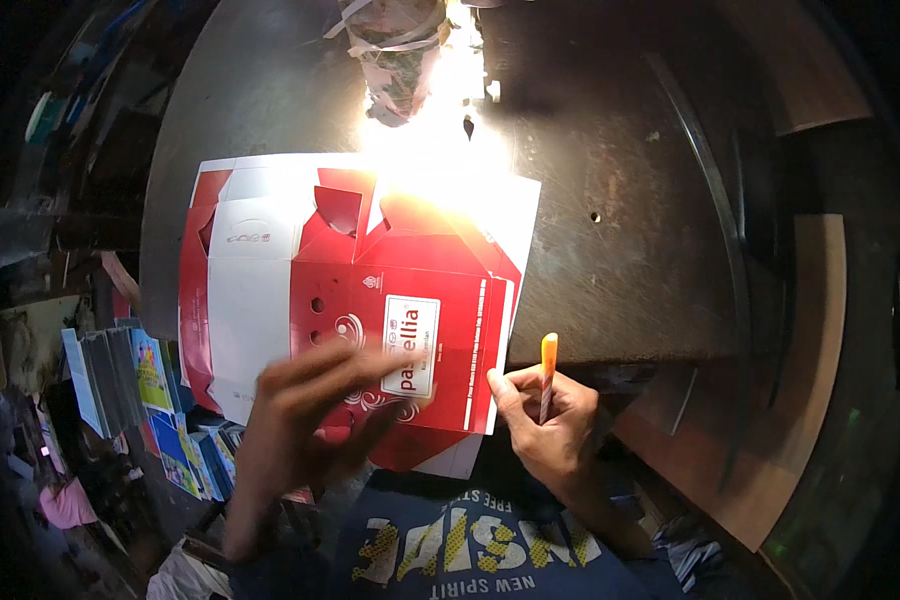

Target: The person creases printed box sheets by aligning a metal ruler along the fold lines and scoring them with a pen.

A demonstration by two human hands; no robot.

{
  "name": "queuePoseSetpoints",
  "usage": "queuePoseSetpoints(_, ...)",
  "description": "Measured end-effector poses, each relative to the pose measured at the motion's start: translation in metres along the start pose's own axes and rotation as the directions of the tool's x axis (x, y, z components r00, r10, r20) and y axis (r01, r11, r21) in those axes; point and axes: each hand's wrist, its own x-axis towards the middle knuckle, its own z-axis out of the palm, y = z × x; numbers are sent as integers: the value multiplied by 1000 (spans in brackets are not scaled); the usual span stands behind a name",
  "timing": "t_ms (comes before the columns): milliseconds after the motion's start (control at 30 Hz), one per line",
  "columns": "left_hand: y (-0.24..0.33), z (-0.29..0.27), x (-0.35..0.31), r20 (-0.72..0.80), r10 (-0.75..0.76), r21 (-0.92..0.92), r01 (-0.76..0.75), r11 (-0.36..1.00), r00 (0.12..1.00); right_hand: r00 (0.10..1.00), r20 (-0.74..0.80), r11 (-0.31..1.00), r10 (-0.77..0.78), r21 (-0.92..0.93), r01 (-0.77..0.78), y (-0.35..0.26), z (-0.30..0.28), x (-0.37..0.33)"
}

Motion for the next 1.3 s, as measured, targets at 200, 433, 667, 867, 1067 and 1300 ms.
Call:
queuePoseSetpoints(200,-77,13,100,197,277,494,-340,801,940,998,-48,998,-47,-33,46,-1,6,-4)
queuePoseSetpoints(433,-63,36,53,-78,-68,612,102,785,995,993,-66,991,-95,-106,88,-7,-9,14)
queuePoseSetpoints(667,-62,34,62,-156,-125,537,190,822,980,986,7,911,-165,-381,155,-26,-17,31)
queuePoseSetpoints(867,-68,30,58,-119,-47,524,103,845,992,997,12,943,-77,-323,77,-39,-13,30)
queuePoseSetpoints(1067,-57,35,60,-44,42,495,-14,869,998,996,66,963,-60,-260,76,-25,-24,35)
queuePoseSetpoints(1300,-61,32,59,-23,15,497,-2,868,1000,998,55,970,-2,-242,15,-24,-21,34)
